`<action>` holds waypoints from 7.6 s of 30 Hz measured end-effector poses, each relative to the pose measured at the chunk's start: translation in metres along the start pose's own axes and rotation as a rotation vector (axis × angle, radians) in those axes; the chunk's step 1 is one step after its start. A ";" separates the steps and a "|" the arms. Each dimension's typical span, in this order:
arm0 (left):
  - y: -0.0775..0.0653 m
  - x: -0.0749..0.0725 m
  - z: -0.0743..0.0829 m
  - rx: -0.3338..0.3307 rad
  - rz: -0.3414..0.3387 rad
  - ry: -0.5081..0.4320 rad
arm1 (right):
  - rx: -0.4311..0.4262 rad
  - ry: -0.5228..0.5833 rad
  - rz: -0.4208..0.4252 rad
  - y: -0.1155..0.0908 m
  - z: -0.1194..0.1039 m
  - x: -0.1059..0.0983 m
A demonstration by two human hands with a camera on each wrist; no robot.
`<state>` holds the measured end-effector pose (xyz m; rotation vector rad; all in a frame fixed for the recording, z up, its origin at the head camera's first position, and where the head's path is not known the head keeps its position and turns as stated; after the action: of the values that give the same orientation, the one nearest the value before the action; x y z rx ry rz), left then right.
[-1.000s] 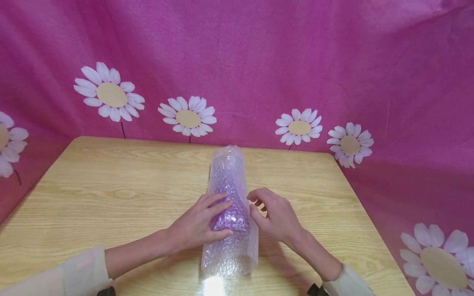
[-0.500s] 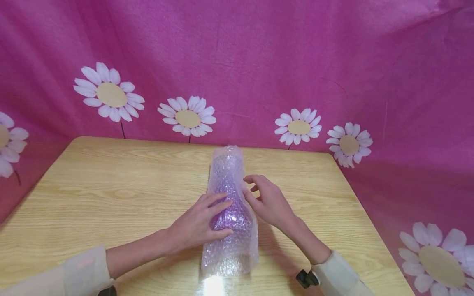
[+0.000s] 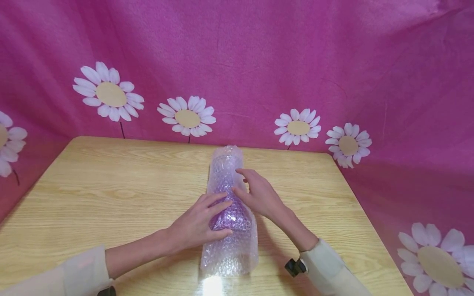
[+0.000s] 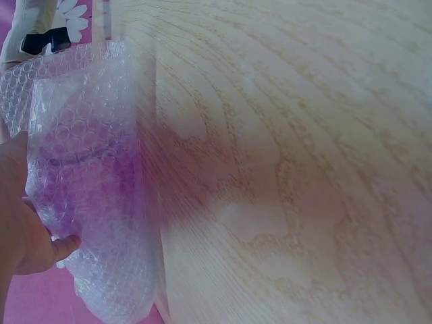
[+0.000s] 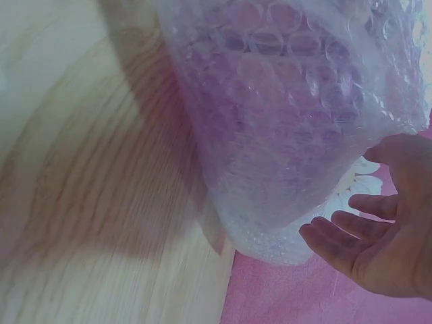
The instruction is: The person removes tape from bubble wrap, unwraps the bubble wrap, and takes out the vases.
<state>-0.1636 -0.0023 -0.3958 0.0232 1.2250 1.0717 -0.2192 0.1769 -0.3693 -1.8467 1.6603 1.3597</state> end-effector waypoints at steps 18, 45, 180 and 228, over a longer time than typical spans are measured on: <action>0.000 0.001 0.000 0.013 0.009 0.014 | 0.072 -0.075 0.008 0.019 0.002 0.010; 0.001 0.000 0.000 0.010 0.017 0.030 | 0.010 -0.179 0.122 0.040 0.013 0.022; 0.000 0.000 -0.001 0.038 0.030 0.021 | -0.105 -0.050 0.331 0.059 0.026 0.031; 0.000 0.001 -0.001 0.024 0.027 0.016 | 0.088 -0.059 0.237 0.025 0.083 0.011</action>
<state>-0.1641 -0.0022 -0.3970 0.0500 1.2547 1.0828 -0.2787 0.2256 -0.4109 -1.5857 1.9247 1.3915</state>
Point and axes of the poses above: each hand's wrist, its own y-axis towards the middle knuckle, its own x-axis out of the palm, z = x × y, the point moved 4 cm from there along y, towards the middle knuckle, and after that the axes turned 9 degrees about z, right-handed, at the moved point
